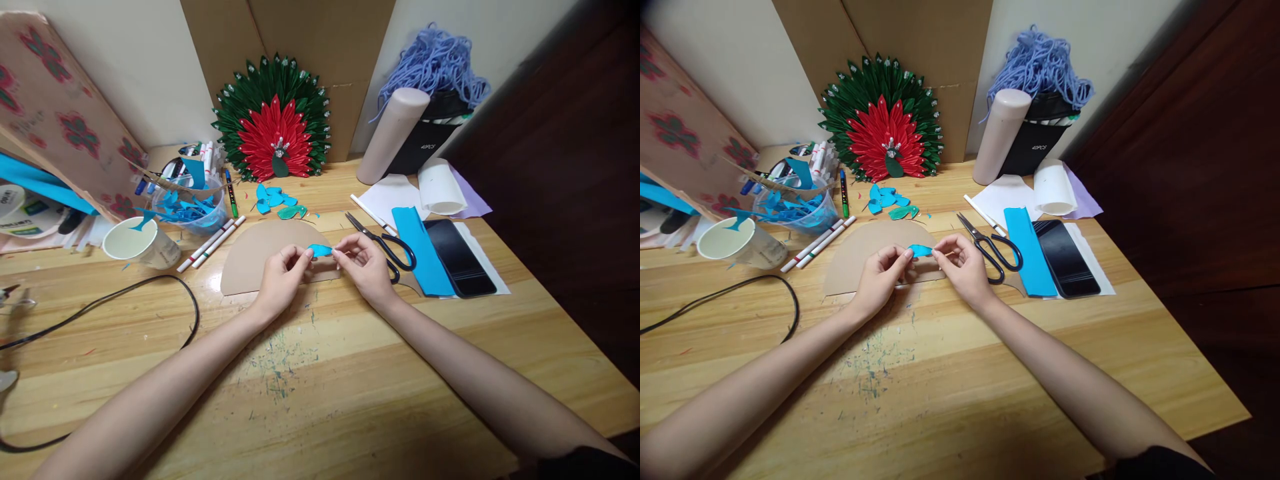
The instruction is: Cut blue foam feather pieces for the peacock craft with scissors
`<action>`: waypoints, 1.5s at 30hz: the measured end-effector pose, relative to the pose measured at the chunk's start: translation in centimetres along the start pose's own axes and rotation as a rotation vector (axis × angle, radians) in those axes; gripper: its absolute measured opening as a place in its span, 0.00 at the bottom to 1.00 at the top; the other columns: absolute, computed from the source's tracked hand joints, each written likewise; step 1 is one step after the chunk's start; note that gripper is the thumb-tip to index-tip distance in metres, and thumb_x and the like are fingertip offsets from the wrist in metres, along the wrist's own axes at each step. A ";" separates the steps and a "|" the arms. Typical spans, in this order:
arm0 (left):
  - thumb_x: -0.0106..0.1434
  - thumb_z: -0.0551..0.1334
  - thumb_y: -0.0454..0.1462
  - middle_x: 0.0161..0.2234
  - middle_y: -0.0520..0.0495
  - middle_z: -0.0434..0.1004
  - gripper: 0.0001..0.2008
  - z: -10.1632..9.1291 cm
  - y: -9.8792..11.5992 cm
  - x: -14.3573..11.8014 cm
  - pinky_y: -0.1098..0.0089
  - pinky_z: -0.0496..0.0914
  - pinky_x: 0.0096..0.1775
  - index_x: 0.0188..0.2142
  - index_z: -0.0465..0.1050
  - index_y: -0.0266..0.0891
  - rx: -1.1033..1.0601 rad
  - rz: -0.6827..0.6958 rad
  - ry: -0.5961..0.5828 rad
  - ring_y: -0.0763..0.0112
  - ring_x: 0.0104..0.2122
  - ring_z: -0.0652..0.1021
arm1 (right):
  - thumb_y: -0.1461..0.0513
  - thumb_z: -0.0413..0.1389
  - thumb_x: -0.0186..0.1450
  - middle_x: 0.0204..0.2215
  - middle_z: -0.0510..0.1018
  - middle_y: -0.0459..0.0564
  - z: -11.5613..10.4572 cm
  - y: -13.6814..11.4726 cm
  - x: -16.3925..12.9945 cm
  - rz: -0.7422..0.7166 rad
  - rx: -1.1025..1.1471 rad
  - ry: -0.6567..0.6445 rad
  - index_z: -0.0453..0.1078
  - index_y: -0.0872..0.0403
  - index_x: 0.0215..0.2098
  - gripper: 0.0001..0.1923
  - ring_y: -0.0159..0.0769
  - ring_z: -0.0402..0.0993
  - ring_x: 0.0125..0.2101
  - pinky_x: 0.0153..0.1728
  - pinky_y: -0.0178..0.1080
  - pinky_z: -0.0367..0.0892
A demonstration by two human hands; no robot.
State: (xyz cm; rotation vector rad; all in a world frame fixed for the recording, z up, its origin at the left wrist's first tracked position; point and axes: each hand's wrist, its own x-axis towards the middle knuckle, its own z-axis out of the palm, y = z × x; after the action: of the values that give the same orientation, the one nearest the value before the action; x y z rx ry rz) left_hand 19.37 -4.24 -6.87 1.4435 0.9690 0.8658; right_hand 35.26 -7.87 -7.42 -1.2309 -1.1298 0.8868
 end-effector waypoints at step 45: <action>0.59 0.60 0.42 0.29 0.47 0.74 0.10 0.1 0.1 -0.3 0.70 0.68 0.33 0.33 0.69 0.36 0.088 0.035 -0.071 0.71 0.29 0.75 | 0.58 0.59 0.59 0.28 0.72 0.48 -0.2 0.0 -0.3 -0.116 -0.249 -0.107 0.72 0.53 0.29 0.07 0.34 0.69 0.30 0.30 0.37 0.65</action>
State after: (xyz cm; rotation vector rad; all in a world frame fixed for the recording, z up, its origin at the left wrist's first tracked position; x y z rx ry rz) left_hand 19.38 -4.55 -6.73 1.5599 0.9403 0.8006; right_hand 35.34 -8.20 -7.49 -1.3161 -1.4160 0.7470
